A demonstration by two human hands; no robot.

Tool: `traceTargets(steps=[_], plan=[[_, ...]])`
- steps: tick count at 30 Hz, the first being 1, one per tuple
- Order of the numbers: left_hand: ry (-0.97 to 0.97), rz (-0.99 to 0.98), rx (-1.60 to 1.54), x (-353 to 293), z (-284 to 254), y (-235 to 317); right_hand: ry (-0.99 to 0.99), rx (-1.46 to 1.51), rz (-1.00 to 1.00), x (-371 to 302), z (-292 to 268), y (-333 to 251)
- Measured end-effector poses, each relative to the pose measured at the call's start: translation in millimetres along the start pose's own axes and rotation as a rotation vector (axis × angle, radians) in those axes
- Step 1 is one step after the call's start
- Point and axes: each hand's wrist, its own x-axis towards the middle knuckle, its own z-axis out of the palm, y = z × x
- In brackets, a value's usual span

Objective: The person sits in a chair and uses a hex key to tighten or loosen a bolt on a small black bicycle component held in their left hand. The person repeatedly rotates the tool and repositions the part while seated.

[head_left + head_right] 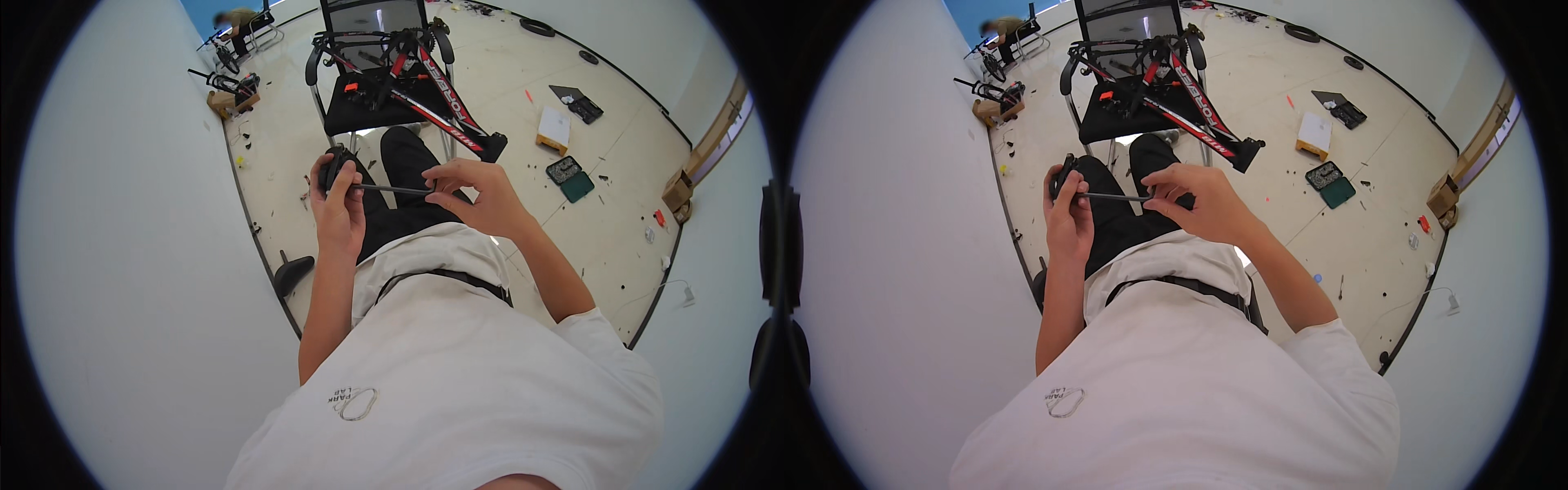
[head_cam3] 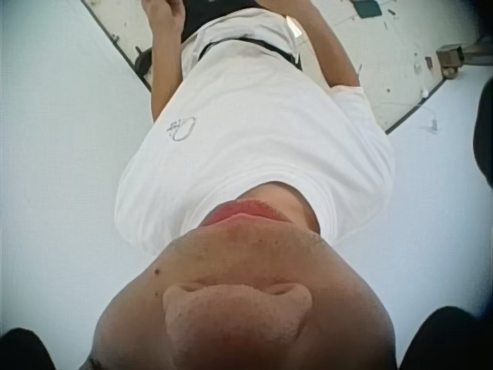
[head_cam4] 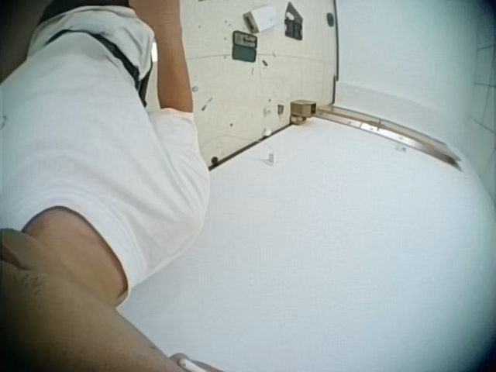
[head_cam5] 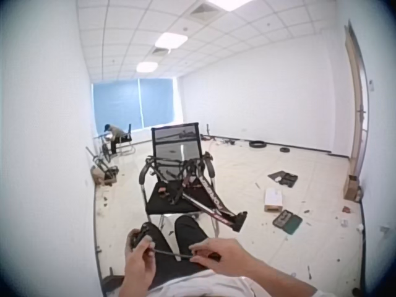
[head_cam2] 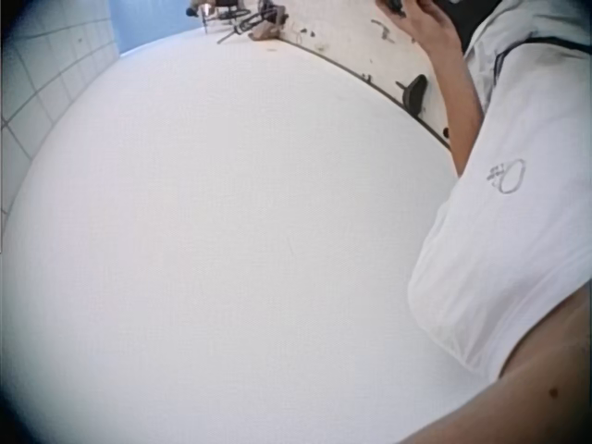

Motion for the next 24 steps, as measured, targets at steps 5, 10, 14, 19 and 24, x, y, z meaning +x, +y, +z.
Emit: traceTargets(steps=[5,10,14,19,24], plan=[[-0.014,-0.02,-0.026,-3.2,2.6,-3.4,-0.054,0.27,0.353,-0.4,0.9,-0.2],[0.029,-0.007,0.008,-3.4,2.3,-2.6,-0.049,0.283,0.333,-5.0,5.5,-8.1],[0.039,-0.045,-0.076,3.3,-2.0,-1.6,-0.097,-0.173,-0.042,-3.0,0.4,-14.0],[0.046,-0.061,-0.034,4.5,-3.1,-1.0,-0.051,-0.294,-0.186,-4.0,2.3,-9.4],[0.056,-0.053,0.055,-2.8,4.7,0.0,-0.067,0.465,0.329,-5.9,8.8,-11.4]])
